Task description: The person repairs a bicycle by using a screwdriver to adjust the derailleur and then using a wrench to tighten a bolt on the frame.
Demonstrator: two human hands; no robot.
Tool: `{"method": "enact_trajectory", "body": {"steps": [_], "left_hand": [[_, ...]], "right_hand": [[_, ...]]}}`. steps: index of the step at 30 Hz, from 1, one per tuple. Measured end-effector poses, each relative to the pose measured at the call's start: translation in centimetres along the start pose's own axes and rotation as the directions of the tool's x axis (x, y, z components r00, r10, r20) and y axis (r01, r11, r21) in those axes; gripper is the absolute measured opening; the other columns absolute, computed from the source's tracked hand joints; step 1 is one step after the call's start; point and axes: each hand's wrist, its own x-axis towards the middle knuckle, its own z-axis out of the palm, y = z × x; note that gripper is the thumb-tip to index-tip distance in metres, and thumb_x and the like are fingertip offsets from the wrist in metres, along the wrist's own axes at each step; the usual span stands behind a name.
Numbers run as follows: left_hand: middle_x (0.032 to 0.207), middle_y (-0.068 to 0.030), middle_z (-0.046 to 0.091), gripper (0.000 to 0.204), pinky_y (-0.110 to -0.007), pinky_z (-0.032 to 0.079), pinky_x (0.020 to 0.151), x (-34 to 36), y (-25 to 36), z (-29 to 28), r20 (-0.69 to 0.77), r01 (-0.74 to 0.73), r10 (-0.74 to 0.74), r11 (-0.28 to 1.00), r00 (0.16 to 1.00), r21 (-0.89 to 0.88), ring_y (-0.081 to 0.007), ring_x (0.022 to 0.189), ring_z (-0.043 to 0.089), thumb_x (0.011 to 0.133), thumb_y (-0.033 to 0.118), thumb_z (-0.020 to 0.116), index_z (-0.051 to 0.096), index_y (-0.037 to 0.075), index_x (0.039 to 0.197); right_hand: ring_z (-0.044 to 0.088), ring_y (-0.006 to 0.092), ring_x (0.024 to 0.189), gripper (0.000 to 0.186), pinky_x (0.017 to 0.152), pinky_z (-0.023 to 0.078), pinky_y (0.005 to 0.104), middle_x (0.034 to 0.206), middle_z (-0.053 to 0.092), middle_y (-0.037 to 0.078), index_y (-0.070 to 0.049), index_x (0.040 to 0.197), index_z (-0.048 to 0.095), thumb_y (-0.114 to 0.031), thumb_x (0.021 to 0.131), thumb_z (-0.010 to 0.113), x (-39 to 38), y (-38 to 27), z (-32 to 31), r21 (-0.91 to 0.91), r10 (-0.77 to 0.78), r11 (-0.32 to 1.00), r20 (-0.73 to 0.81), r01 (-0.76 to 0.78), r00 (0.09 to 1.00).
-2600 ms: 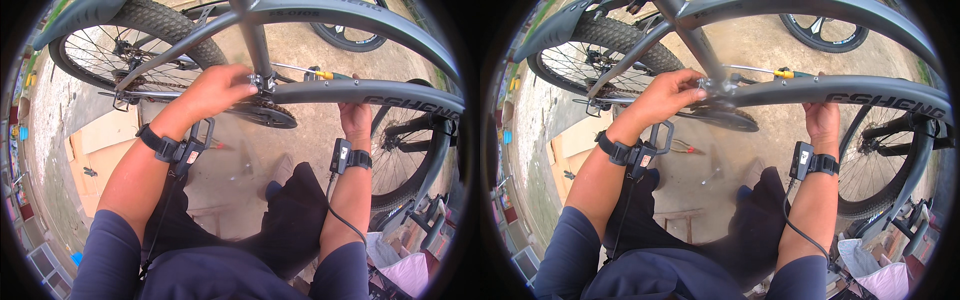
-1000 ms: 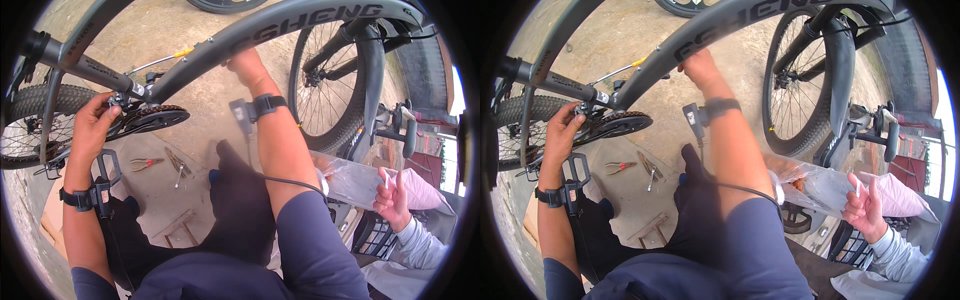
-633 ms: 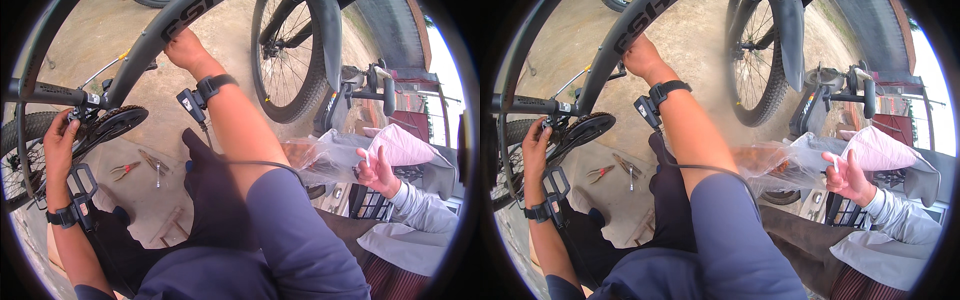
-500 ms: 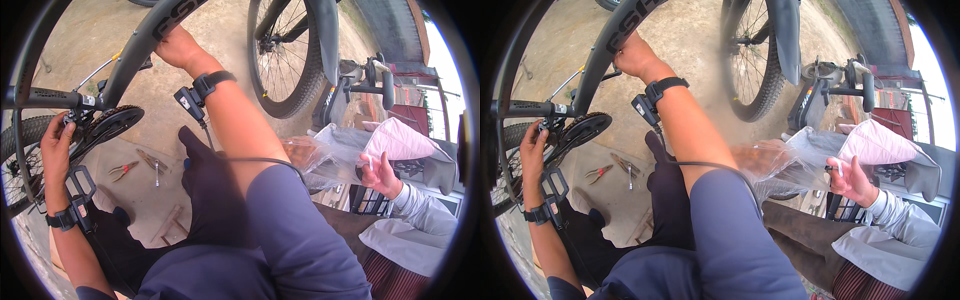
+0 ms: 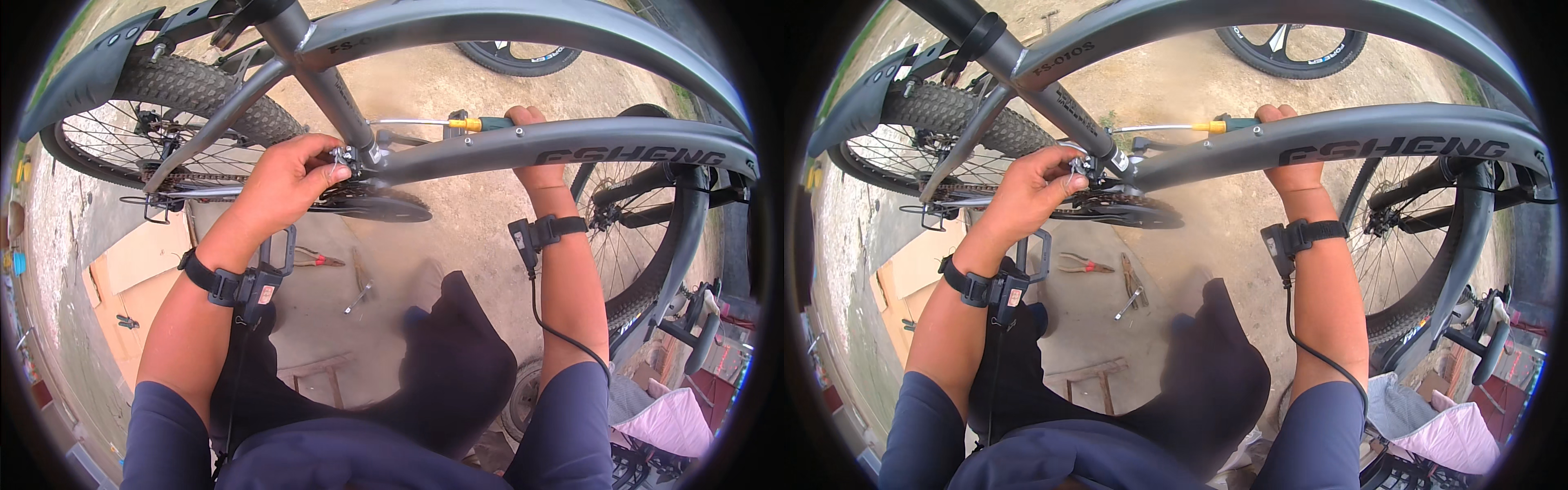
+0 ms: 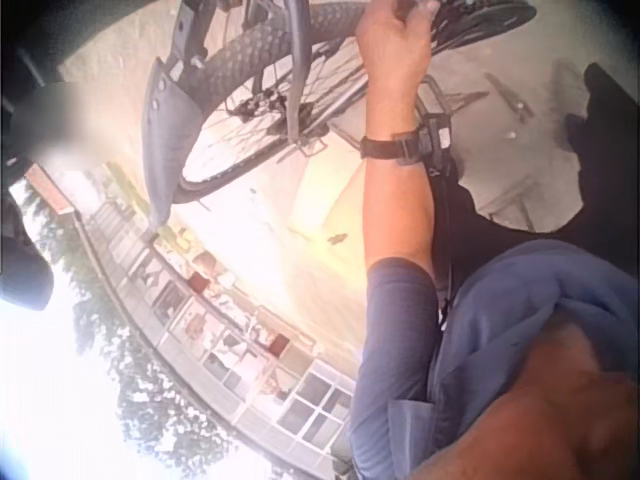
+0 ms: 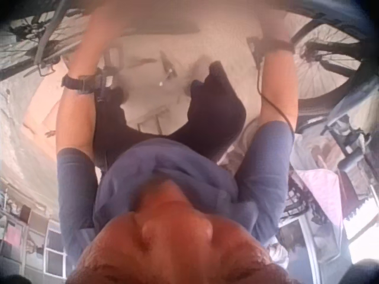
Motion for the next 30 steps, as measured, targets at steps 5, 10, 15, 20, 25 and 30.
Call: {"method": "enact_trajectory", "body": {"steps": [5,10,15,20,25,30], "left_hand": [[0.097,-0.0067,0.069,0.035,-0.028,0.051,0.078,0.1,0.2,0.4,-0.012,-0.031,0.032,0.999,0.999,0.04,-0.0108,0.089,0.063,0.091,0.012,0.074,0.064,-0.002,0.121],[0.097,-0.0071,0.069,0.036,-0.029,0.051,0.078,0.0,0.2,0.2,-0.03,-0.061,0.065,0.993,0.997,0.104,-0.0116,0.088,0.063,0.091,0.015,0.075,0.065,-0.003,0.12],[0.097,-0.0075,0.07,0.036,-0.029,0.052,0.078,0.0,0.2,0.2,-0.029,-0.055,0.057,0.995,0.998,0.083,-0.0121,0.088,0.063,0.091,0.016,0.076,0.065,-0.003,0.12],[0.097,-0.0077,0.07,0.036,-0.029,0.052,0.078,0.0,0.0,0.0,-0.021,-0.041,0.043,0.994,0.999,0.1,-0.012,0.088,0.063,0.091,0.015,0.076,0.065,-0.002,0.12],[0.095,-0.0076,0.071,0.036,-0.028,0.052,0.077,0.1,0.4,0.3,-0.021,-0.055,0.057,0.997,0.998,0.062,-0.0117,0.086,0.063,0.091,0.015,0.075,0.065,-0.002,0.12],[0.094,-0.0074,0.071,0.035,-0.028,0.052,0.077,0.1,0.4,0.2,-0.019,-0.04,0.041,0.998,0.999,0.047,-0.0112,0.085,0.064,0.091,0.015,0.075,0.065,-0.002,0.12]], "right_hand": [[0.066,0.0331,0.078,0.02,0.07,0.052,0.0396,0.086,0.067,0.014,-0.008,0.092,0.063,-0.02,0.08,0.073,2.0,1.6,-0.8,0.193,-0.063,0.981,0.168,0.03,0.984],[0.069,0.0346,0.081,0.015,0.075,0.053,0.0397,0.081,0.069,0.017,-0.004,0.092,0.065,-0.01,0.079,0.071,3.4,1.4,-3.3,0.312,-0.127,0.949,0.5,-0.041,0.857],[0.068,0.0339,0.083,0.018,0.076,0.053,0.0389,0.086,0.068,0.017,-0.003,0.095,0.064,-0.005,0.079,0.07,4.5,1.4,-4.4,0.306,-0.084,0.94,0.633,-0.149,0.77],[0.066,0.0324,0.083,0.02,0.074,0.052,0.0394,0.089,0.066,0.014,-0.008,0.098,0.063,-0.008,0.08,0.07,2.5,0.1,-3.1,0.324,-0.089,0.946,0.23,0.009,0.969],[0.064,0.0318,0.079,0.019,0.069,0.051,0.0418,0.085,0.063,0.01,-0.012,0.095,0.062,-0.011,0.079,0.071,0.8,1.3,-0.5,0.2,-0.18,0.964,0.008,0.175,0.984],[0.064,0.0317,0.08,0.015,0.069,0.051,0.0416,0.084,0.064,0.01,-0.011,0.092,0.061,-0.011,0.08,0.07,0.5,1.9,0.7,0.225,-0.168,0.963,0.063,0.15,0.984]]}}
